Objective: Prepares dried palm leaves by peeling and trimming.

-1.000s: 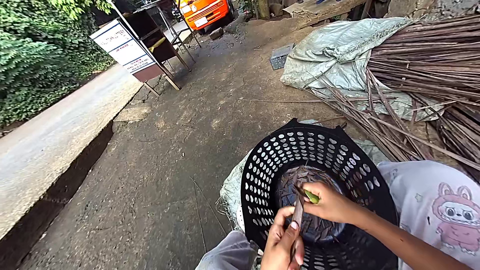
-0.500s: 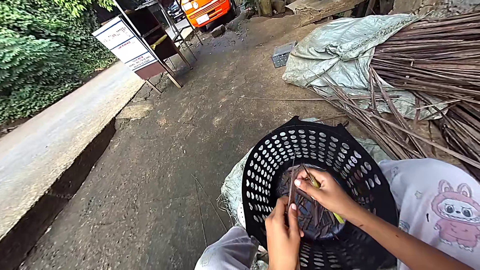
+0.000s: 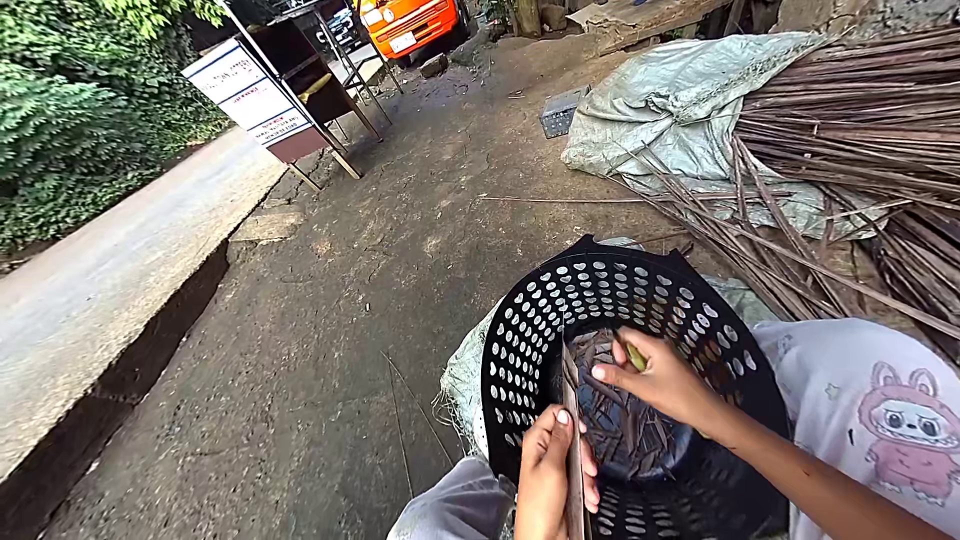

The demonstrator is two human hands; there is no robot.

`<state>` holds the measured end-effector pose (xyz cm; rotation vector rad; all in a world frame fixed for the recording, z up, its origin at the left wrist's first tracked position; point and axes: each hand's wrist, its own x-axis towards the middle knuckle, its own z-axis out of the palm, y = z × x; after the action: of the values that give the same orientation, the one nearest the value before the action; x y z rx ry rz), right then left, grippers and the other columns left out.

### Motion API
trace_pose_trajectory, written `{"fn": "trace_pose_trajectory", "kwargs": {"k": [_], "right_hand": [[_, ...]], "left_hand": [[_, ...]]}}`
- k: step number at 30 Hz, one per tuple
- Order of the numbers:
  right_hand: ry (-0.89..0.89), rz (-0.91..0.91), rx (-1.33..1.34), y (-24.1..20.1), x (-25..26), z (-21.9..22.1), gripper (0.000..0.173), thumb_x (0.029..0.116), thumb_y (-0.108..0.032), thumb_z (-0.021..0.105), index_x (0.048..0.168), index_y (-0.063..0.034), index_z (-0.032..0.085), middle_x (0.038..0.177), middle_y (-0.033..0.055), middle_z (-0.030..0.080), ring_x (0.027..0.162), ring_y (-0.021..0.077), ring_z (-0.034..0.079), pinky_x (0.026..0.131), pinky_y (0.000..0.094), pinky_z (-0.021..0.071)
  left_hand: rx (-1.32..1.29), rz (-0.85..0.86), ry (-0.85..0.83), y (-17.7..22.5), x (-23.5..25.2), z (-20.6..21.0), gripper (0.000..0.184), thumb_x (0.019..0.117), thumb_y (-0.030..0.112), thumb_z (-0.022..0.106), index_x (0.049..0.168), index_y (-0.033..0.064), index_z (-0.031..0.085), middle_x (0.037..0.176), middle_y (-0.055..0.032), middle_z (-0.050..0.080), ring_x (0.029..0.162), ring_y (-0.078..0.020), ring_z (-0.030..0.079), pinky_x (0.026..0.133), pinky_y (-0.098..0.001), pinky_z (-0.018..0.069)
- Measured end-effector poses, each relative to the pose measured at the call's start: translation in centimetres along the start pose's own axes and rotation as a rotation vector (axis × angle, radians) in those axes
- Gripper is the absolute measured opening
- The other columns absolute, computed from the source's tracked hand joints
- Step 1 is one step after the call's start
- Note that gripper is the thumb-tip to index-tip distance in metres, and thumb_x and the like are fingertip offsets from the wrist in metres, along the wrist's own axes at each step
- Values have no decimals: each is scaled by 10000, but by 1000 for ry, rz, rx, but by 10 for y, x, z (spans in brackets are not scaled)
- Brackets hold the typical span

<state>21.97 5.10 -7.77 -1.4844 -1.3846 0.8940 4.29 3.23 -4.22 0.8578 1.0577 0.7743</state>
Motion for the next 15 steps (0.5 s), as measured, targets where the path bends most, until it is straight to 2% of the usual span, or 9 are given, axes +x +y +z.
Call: {"fn": "trace_pose_trajectory", "kwargs": {"k": [2,3,5,10,15], "right_hand": [[-58,-309,-164,2,-2,5,173,792,-36,719,738,86,609,578,144,535,514,245,532,493,388,418],[-73,-438,-218,2,-2,7,139,725,4,725,695,69,605,552,167,545,480,302,568,451,433,430],[-74,-556,-247,5,0,13,134,662,18,728,656,48,598,535,169,546,461,320,581,429,446,431],[-59,-395,-166,2,1,21,76,711,52,686,715,97,626,565,190,554,489,314,553,471,444,422],[126,-344,-188,8,8,30,79,710,50,662,690,85,594,544,159,514,472,264,510,453,390,389]], "left_hand": [[-115,-35,-69,-3,1,-2,380,1065,43,187,903,116,522,513,138,534,398,76,502,410,-78,426],[-179,-50,-113,-5,1,-3,393,1062,53,182,886,132,524,502,146,515,392,80,491,402,-73,412],[-292,-82,-189,-7,2,-5,419,1062,67,181,859,157,537,488,163,485,383,90,475,389,-63,383],[-481,-127,-337,-11,6,-9,430,1074,78,202,852,175,557,485,179,470,377,100,469,376,-52,358],[-521,-142,-375,-13,7,-10,415,1074,79,227,854,172,566,490,175,474,381,97,479,380,-53,368]]}}
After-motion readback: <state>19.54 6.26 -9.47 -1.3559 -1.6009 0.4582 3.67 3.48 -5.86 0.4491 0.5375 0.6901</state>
